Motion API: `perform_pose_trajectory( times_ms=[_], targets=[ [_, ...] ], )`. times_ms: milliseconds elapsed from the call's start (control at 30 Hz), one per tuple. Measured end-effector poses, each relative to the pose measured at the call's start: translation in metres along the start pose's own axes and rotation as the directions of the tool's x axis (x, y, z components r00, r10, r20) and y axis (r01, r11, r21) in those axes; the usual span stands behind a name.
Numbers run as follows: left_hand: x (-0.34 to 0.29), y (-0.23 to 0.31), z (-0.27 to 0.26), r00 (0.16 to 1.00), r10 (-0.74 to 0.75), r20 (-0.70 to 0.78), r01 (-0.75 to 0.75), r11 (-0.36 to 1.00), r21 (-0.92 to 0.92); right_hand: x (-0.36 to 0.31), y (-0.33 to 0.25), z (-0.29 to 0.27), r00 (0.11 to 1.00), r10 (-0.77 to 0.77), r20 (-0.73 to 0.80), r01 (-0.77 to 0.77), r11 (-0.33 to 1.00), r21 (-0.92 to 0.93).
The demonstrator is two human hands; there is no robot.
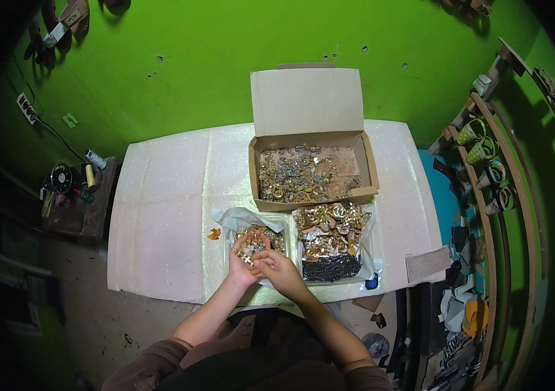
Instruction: Sorting small metal eyelets and hardware from a box into specialized piles.
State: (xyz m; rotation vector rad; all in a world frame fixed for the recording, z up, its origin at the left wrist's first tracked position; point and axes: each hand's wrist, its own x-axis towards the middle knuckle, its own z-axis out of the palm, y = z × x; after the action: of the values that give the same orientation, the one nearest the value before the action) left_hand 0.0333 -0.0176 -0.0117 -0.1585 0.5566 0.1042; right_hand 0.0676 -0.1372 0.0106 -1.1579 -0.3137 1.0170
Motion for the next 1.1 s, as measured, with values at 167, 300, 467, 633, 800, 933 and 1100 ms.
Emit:
perform_pose_trajectory(
  times_ms=[167,300,467,633,800,933,1100],
  targets=[
    [0.003,0.001,-0.007,1.000,-0.018,-0.005,0.018,1.000,0.021,-0.003,0.005,-0.004,0.999,-0.037,0.006,0.036,0.999,0.023],
    [0.000,-0.005,-0.001,0.999,0.026,-0.025,-0.024,0.997,0.076,-0.006,-0.001,-0.010,0.995,-0.085,-0.051,0.086,0.996,0.024],
    [0.000,-0.004,0.007,0.993,0.054,-0.104,-0.067,0.990,-0.122,-0.012,-0.017,-0.042,0.958,-0.193,-0.211,0.183,0.981,-0.069],
    [-0.002,0.000,0.006,0.997,0.044,-0.068,-0.055,0.986,-0.159,-0.025,-0.009,-0.097,0.879,-0.213,-0.426,0.068,0.941,-0.330],
    [-0.002,-0.002,0.006,0.996,0.063,-0.065,-0.071,0.989,-0.133,-0.029,-0.006,-0.119,0.833,-0.267,-0.484,-0.033,0.850,-0.525],
    [-0.003,-0.004,0.008,0.995,0.044,-0.084,-0.055,0.988,-0.141,-0.022,0.008,-0.133,0.784,-0.301,-0.542,-0.089,0.810,-0.579],
    [-0.002,-0.003,0.007,0.997,0.041,-0.061,-0.050,0.987,-0.153,-0.017,0.013,-0.127,0.748,-0.295,-0.594,-0.013,0.889,-0.458]
  ],
)
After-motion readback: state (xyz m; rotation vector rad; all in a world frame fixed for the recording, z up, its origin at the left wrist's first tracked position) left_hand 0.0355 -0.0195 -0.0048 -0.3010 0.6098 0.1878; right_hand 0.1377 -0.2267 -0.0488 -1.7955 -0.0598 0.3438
